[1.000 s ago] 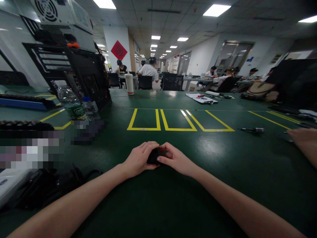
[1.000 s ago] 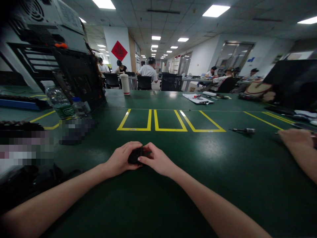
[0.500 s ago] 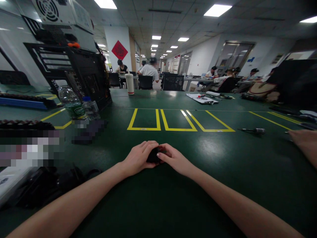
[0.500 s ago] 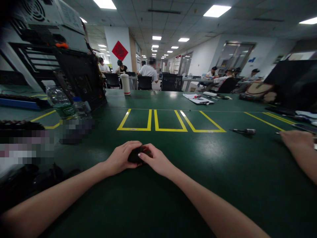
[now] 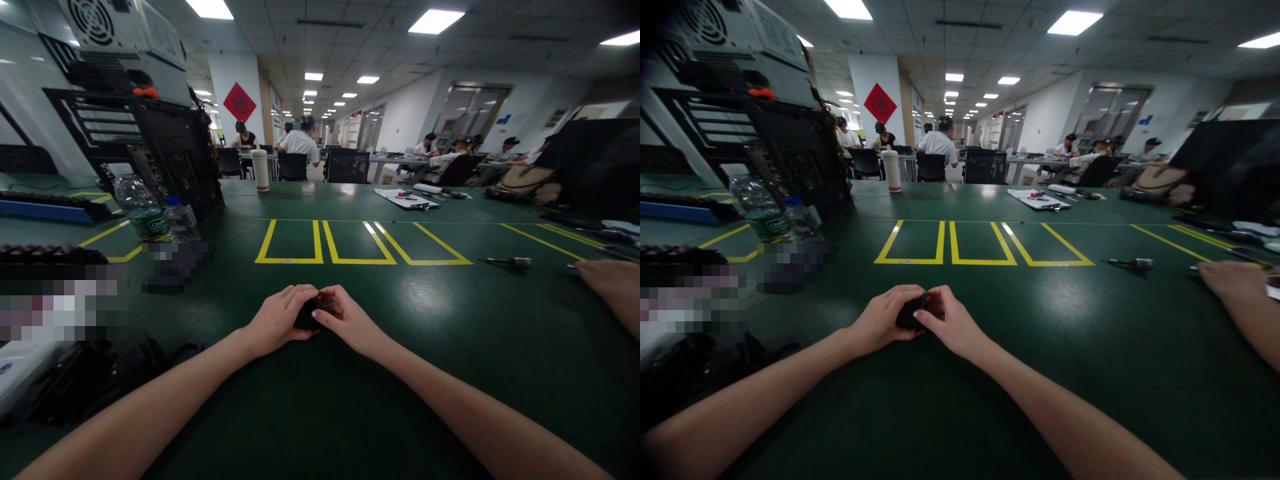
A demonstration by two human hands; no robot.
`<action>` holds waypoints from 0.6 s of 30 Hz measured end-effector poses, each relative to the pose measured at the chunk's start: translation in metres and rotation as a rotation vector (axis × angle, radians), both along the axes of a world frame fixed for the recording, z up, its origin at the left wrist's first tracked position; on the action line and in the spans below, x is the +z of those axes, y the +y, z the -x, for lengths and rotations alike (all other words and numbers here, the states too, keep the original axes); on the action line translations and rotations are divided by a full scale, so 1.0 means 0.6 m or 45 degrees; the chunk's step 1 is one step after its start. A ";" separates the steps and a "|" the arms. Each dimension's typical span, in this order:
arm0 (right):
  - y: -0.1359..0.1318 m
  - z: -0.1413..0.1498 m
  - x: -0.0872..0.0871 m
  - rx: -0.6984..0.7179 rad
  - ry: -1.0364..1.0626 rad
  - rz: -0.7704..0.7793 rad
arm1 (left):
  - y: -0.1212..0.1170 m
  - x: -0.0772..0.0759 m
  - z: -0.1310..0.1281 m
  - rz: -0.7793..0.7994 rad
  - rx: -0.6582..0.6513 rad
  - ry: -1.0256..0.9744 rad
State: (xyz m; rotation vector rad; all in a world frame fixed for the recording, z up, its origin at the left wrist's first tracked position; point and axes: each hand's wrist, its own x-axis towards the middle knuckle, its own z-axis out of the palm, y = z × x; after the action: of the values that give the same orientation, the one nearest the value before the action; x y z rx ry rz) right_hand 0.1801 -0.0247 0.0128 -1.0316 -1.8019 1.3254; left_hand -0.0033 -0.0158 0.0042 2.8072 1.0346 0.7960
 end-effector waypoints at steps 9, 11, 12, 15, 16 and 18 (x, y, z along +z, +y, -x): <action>-0.003 -0.004 0.003 0.148 0.090 0.026 | 0.001 0.001 0.001 0.008 -0.007 -0.007; -0.003 -0.004 0.003 0.148 0.106 0.036 | 0.001 0.001 0.001 0.012 -0.007 -0.009; -0.003 -0.003 0.003 0.141 0.105 0.037 | 0.000 0.002 0.001 0.013 -0.006 -0.012; -0.002 -0.002 0.002 0.105 0.101 0.015 | 0.000 0.002 0.000 0.008 -0.007 -0.019; -0.002 -0.001 0.001 0.091 0.096 0.004 | 0.000 0.002 0.000 0.007 -0.007 -0.020; -0.001 -0.001 0.001 0.058 0.066 -0.001 | 0.000 0.002 -0.001 0.006 -0.007 -0.022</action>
State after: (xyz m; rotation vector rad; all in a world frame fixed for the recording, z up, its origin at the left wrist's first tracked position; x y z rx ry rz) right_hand 0.1807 -0.0254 0.0134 -0.9524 -1.7963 1.3666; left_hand -0.0029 -0.0157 0.0051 2.7927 1.0250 0.8144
